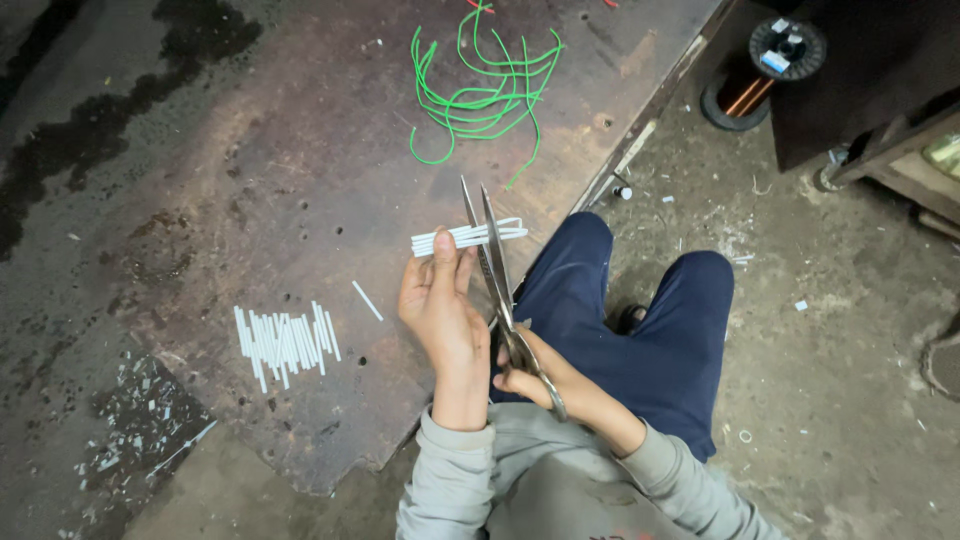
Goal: The person sits on the floor and cuts white plastic tubes into short pieces using shears. They gather the tubes, align them, cut them in batches, and then arrange the cut pieces on the work surface.
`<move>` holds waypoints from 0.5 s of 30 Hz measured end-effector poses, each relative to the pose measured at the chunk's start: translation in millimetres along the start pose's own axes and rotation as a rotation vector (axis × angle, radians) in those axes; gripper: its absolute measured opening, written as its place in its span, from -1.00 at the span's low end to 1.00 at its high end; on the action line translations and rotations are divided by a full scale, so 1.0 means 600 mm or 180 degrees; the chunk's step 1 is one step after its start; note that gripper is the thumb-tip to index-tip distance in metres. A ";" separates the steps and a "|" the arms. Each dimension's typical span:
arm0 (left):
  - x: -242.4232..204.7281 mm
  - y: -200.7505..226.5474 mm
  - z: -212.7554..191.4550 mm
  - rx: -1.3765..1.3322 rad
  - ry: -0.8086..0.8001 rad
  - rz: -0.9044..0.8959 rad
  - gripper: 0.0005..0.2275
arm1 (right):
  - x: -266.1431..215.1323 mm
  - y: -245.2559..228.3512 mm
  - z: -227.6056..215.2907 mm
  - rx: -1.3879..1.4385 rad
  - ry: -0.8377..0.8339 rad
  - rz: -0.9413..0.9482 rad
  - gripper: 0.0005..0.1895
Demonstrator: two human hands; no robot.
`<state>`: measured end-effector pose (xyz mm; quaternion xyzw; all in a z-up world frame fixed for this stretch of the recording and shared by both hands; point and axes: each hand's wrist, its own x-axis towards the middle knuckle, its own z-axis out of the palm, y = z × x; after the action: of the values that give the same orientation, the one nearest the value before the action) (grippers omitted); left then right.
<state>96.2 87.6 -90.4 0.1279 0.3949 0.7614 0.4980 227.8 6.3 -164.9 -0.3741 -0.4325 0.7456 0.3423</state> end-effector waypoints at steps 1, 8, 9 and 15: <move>-0.004 -0.003 0.001 0.0003 -0.0002 0.0000 -0.90 | 0.000 0.004 0.001 0.0115 -0.0024 -0.0007 -0.52; -0.032 -0.010 -0.003 0.0131 0.0103 -0.0194 -0.91 | 0.001 0.016 0.008 -0.0187 0.0013 -0.0448 -0.35; -0.034 -0.009 -0.005 0.0214 0.0163 -0.0240 -0.91 | 0.003 0.015 0.012 -0.0270 -0.0025 -0.0586 -0.37; -0.041 -0.012 -0.007 0.0069 0.0102 -0.0207 -0.92 | 0.004 0.004 0.021 -0.0373 -0.0063 -0.0897 -0.38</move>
<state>110.4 65.8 -93.5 0.1082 0.4150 0.7424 0.5146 215.7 2.2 -163.4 -0.3217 -0.5268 0.6673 0.4168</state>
